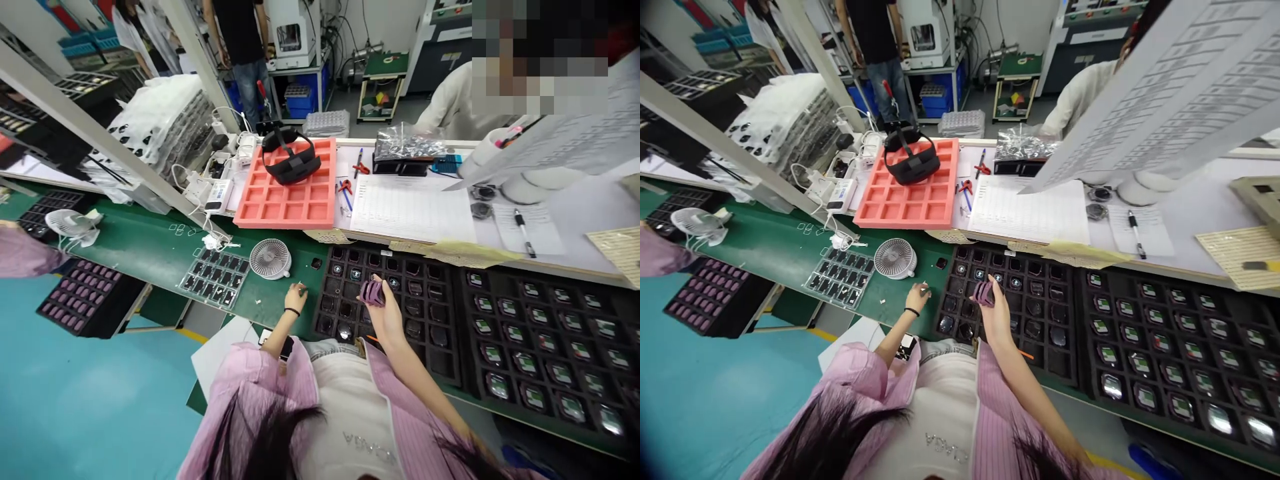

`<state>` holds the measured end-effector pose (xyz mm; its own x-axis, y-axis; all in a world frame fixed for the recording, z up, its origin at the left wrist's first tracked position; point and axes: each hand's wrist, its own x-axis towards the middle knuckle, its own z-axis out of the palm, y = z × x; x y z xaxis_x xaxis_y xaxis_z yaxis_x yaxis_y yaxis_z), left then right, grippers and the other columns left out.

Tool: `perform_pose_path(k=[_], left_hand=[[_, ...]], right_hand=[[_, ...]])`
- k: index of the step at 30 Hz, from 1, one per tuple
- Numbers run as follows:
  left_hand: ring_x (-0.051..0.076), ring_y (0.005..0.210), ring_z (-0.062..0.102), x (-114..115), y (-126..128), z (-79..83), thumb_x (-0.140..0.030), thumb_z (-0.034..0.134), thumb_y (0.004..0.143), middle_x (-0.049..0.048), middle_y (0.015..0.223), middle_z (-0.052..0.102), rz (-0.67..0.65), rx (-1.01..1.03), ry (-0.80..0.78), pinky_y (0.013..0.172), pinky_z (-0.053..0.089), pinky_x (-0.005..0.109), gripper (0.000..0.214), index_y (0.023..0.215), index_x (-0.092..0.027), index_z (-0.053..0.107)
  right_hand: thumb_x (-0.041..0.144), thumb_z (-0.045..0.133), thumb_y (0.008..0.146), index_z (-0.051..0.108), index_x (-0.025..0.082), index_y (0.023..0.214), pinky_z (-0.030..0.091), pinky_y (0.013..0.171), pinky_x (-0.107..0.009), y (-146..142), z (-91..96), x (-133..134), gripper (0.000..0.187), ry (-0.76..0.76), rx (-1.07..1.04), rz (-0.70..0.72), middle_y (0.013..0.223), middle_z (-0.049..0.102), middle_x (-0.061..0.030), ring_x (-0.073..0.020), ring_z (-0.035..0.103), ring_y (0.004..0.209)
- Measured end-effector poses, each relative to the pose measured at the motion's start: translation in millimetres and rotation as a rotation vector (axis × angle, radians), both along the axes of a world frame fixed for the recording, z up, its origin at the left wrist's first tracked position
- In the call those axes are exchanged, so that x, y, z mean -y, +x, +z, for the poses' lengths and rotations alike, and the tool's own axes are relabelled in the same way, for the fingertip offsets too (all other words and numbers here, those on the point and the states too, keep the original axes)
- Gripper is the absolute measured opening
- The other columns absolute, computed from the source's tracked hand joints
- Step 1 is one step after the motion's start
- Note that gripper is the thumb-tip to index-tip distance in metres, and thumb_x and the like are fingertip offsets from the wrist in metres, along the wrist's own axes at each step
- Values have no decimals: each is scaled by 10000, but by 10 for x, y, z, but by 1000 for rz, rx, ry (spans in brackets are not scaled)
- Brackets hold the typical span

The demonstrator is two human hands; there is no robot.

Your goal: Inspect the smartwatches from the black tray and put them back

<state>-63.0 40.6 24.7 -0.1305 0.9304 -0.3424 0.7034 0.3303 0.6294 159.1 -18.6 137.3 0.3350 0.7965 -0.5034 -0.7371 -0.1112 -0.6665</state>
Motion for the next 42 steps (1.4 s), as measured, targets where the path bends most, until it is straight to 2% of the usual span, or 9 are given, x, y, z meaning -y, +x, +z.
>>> perform_pose_path(k=[5, 11, 15, 20, 23, 25, 29, 35, 42], left_hand=[[230, 1025, 611, 211, 42, -348, -200, 608, 835, 139, 1132, 570, 119, -117, -42, 901, 470, 344, 133, 944, -124, 614], [214, 886, 649, 166, 132, -303, -118, 569, 825, 101, 865, 631, 123, -68, 0, 839, 480, 326, 83, 754, -130, 612], [154, 708, 646, 18, 286, 83, -180, 561, 846, 32, 723, 651, -4, 110, 109, 714, 510, 270, 105, 787, -152, 644], [140, 759, 652, -103, 823, 1062, -338, 603, 847, 69, 901, 699, -220, 569, 396, 744, 529, 272, 230, 968, -156, 674], [138, 691, 658, -88, 1130, 1574, -380, 735, 730, 63, 798, 713, -242, 775, 374, 706, 542, 265, 290, 878, -134, 691], [147, 664, 663, -68, 1256, 1767, -400, 753, 700, 78, 779, 726, -260, 824, 301, 663, 551, 267, 301, 810, -123, 713], [165, 632, 660, -33, 1371, 1867, -420, 748, 691, 90, 758, 734, -304, 832, 216, 529, 525, 246, 321, 810, -122, 748], [137, 630, 608, 25, 1490, 1842, -418, 726, 721, 76, 742, 699, -356, 805, 398, 540, 478, 230, 279, 782, -150, 774], [92, 492, 451, 213, 1507, 1781, -516, 602, 817, 8, 558, 617, -466, 799, 224, 516, 422, 235, 533, 1163, -119, 682]], right_hand=[[457, 726, 710, 721, 244, 960, 546, 640, -286, -38, -16, 35, 329, -1, -21, 25, 802, 631, 23, -128, 566, 715], [474, 715, 727, 722, 244, 982, 537, 640, -289, -84, 48, 4, 344, 46, 0, 48, 801, 632, 14, -138, 559, 727], [483, 725, 720, 718, 244, 1007, 534, 671, -309, -68, 138, -37, 374, 87, 25, 18, 829, 620, 9, -142, 553, 742], [506, 716, 720, 706, 260, 1040, 526, 689, -318, -54, 243, -74, 404, 153, 40, 2, 825, 612, 9, -152, 556, 768], [521, 700, 727, 695, 265, 1065, 514, 736, -323, -42, 291, -76, 424, 175, 78, -19, 955, 648, -14, -175, 588, 869], [533, 689, 728, 682, 260, 1096, 506, 785, -344, -27, 323, -74, 459, 183, 106, -40, 1045, 659, -35, -202, 597, 955], [551, 676, 725, 660, 258, 1139, 472, 902, -397, 8, 383, -71, 507, 203, 136, -80, 1139, 656, -53, -238, 574, 1092], [545, 662, 736, 646, 259, 1149, 422, 997, -414, 45, 412, -52, 502, 212, 230, -150, 1221, 629, -52, -242, 535, 1178], [535, 684, 717, 642, 259, 1149, 404, 1016, -399, 101, 443, -29, 514, 195, 213, -185, 1226, 618, -48, -230, 538, 1169]])
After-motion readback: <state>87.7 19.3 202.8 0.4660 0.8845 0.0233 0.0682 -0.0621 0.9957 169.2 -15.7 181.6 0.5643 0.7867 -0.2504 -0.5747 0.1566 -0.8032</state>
